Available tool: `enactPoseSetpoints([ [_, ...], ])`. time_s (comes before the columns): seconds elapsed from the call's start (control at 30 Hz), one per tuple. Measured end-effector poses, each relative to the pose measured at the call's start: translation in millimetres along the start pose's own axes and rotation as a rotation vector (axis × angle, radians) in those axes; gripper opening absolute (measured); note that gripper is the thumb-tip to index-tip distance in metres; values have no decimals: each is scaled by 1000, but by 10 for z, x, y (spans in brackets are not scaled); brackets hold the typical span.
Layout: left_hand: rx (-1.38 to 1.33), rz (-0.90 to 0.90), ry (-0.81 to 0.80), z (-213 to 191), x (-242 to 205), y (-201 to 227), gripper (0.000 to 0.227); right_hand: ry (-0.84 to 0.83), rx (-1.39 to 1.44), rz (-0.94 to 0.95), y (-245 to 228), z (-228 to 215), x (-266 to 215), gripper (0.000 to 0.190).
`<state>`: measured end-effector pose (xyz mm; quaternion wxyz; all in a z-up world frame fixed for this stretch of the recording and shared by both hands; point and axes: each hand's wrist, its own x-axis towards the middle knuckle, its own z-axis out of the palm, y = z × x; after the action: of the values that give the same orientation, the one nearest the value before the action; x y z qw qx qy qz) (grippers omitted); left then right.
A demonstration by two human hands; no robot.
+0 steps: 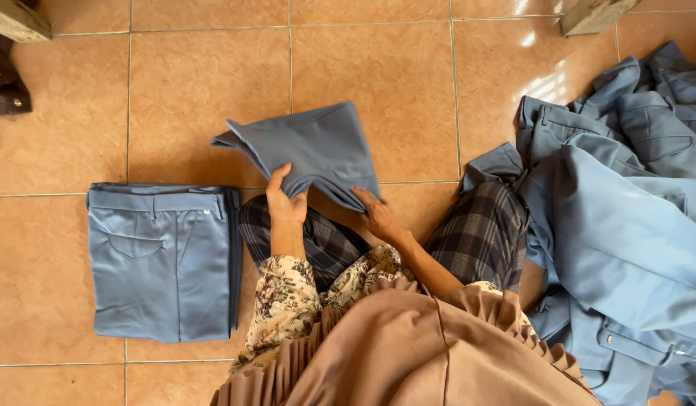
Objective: Folding blue uniform pants into neat rectangles and stacking them on the floor.
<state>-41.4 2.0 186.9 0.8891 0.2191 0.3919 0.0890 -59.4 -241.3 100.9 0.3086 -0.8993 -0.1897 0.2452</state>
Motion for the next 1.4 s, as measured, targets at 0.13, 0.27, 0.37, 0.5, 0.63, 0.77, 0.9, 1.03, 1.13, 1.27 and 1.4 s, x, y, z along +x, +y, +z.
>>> enactPoseSetpoints([
  [0.13, 89, 144, -155, 577, 147, -311, 56, 24, 716, 125, 65, 257, 73, 18],
  [0.27, 486, 65, -496, 1289, -349, -569, 76, 32, 1523, 412, 163, 172, 108, 48],
  [0.37, 768, -29, -605, 1175, -319, -838, 85, -28, 1691, 499, 424, 168, 37, 72],
  [0.5, 1019, 21, -111, 188, 310, -1329, 78, 31, 1794, 608, 950, 328, 95, 78],
  [0.63, 997, -24, 212, -609, 515, -1521, 81, 33, 1827, 628, 940, 344, 93, 77],
  [0.77, 448, -342, 116, -348, 162, -1387, 99, 44, 1843, 592, 953, 384, 131, 70],
  [0.9, 424, -248, 136, -741, 554, -1677, 93, 87, 1833, 591, 864, 256, 101, 70],
  [1.03, 443, -197, 123, -692, 384, -1576, 83, 154, 1795, 592, 719, -199, 82, 80],
  [1.13, 416, -223, 76, -578, 121, -1343, 82, 344, 1825, 689, 1211, -330, 287, 72],
  [1.27, 309, -290, 17, -712, -121, -1167, 75, 545, 1815, 696, 2055, -386, 614, 68],
  [1.4, 213, -301, -2, -693, -285, -1138, 75, 594, 1810, 716, 3292, -93, 1082, 59],
])
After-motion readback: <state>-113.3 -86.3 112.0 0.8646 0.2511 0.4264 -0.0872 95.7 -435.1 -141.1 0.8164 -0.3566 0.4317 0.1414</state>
